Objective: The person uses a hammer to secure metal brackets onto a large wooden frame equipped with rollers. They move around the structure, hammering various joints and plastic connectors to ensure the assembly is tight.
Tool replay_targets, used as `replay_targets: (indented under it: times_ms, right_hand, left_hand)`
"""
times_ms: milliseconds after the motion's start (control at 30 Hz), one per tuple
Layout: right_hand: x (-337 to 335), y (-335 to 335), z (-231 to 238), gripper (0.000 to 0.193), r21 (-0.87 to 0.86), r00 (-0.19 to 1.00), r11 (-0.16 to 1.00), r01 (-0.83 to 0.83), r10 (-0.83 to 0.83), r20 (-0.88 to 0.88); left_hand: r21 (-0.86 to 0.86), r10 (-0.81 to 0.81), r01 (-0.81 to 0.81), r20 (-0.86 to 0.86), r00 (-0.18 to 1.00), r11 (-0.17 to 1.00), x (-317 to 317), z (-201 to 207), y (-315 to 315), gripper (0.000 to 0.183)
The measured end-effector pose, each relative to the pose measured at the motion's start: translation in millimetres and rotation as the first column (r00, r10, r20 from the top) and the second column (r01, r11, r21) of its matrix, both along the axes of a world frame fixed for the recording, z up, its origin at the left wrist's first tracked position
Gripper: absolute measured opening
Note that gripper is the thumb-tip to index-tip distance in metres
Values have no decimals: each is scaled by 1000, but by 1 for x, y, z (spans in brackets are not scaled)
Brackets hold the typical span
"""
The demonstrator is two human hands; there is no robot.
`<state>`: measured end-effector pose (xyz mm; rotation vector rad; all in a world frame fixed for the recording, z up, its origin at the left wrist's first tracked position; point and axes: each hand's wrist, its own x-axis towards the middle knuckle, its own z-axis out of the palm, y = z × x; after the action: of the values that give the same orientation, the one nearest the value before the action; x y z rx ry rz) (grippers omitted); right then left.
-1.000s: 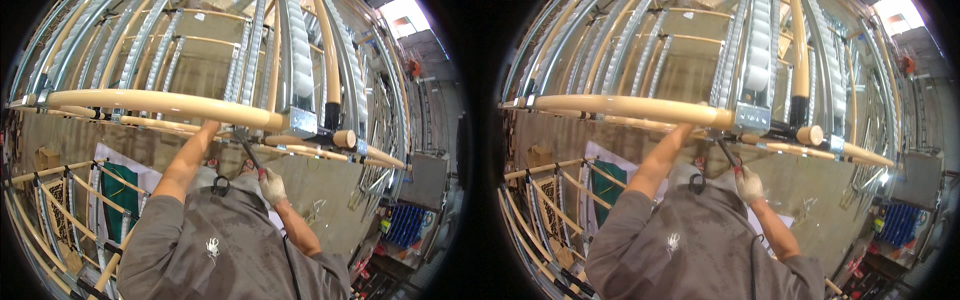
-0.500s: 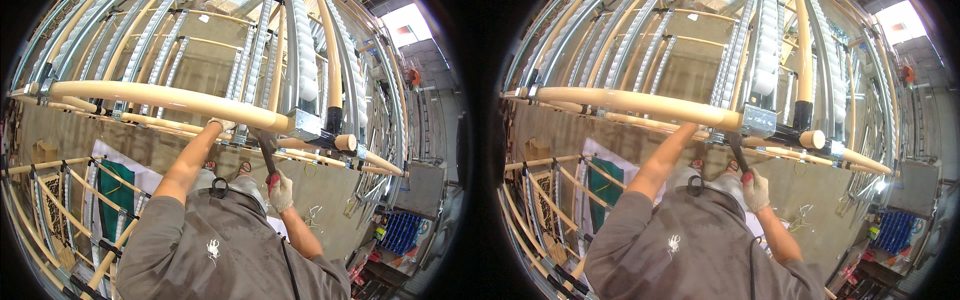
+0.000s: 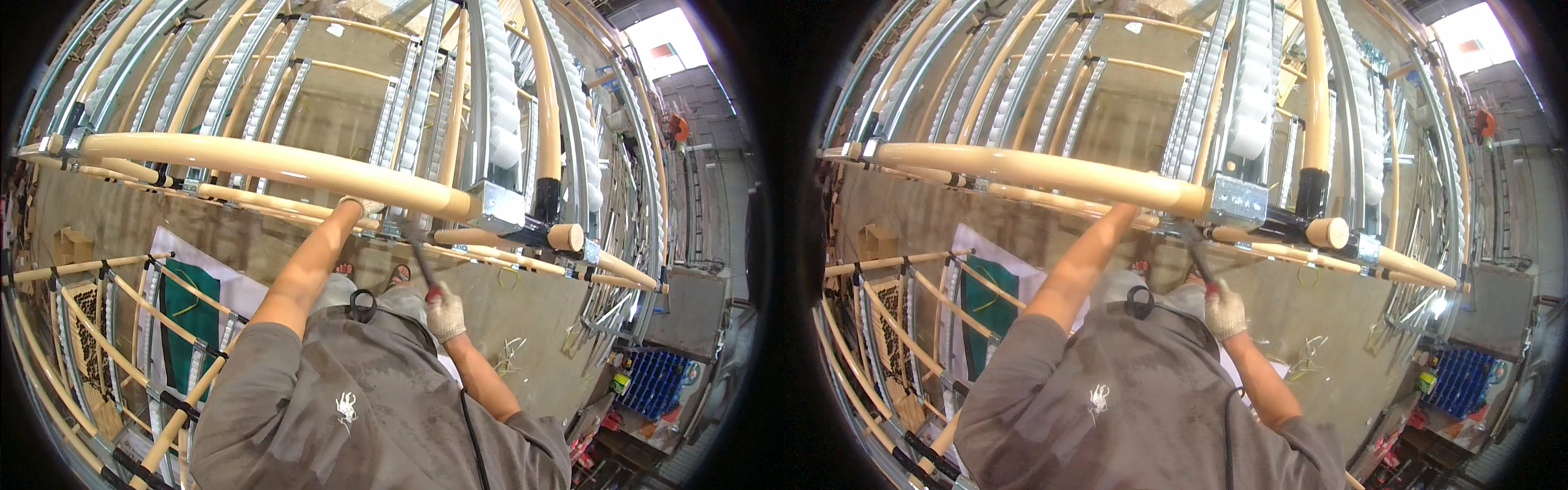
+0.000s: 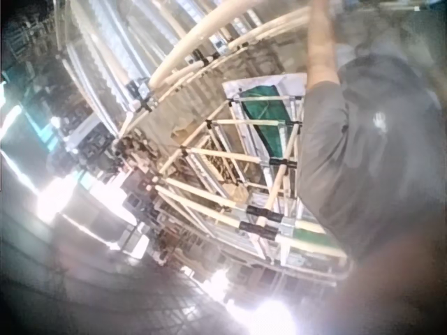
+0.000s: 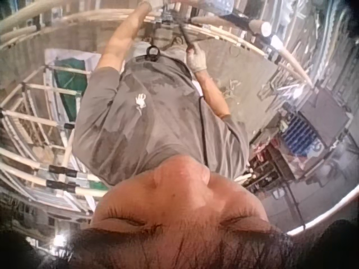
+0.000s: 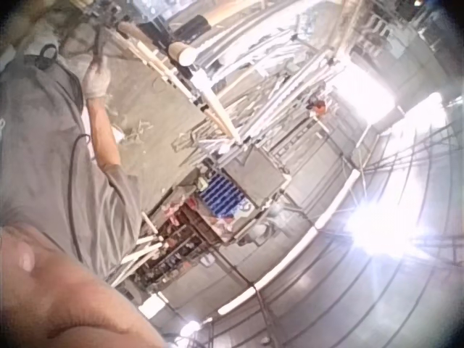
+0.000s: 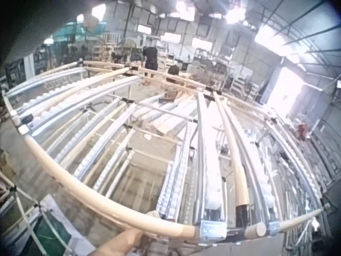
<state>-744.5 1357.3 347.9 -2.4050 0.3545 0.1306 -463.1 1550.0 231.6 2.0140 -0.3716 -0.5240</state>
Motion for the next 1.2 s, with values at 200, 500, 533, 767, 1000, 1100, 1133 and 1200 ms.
replay_targets:
  times_ms: [200,500,533,767,1000,1100,1133,1200]
  right_hand:
    - [16,7,39,43,268,991,956,120,-101,-82]
    - [34,5,39,34,27,991,999,35,-31,-132]
    - [34,11,53,33,99,991,993,57,-44,-130]
    - [18,8,35,28,25,985,1000,17,-13,-169]
    - [15,-19,89,40,226,977,974,4,44,-209]
    - [-3,-36,136,39,319,972,947,31,46,-232]
    - [-11,-46,140,38,346,979,938,13,58,-193]
    - [-21,-59,148,39,389,983,921,-21,91,-162]
  left_hand:
    - [24,28,-29,24,999,999,-1,-1,2,32]
    - [64,46,-52,90,995,997,4,12,-3,35]
    - [70,46,-53,101,994,996,7,14,-5,36]
    - [145,28,-52,164,986,988,-2,40,-10,39]
    - [224,208,-303,369,906,926,-10,34,13,41]
    - [-429,391,-340,34,920,837,-7,93,22,38]
    - [-552,345,-383,-176,922,741,-9,124,18,39]
    - [-685,134,-531,-545,828,499,-28,219,11,41]
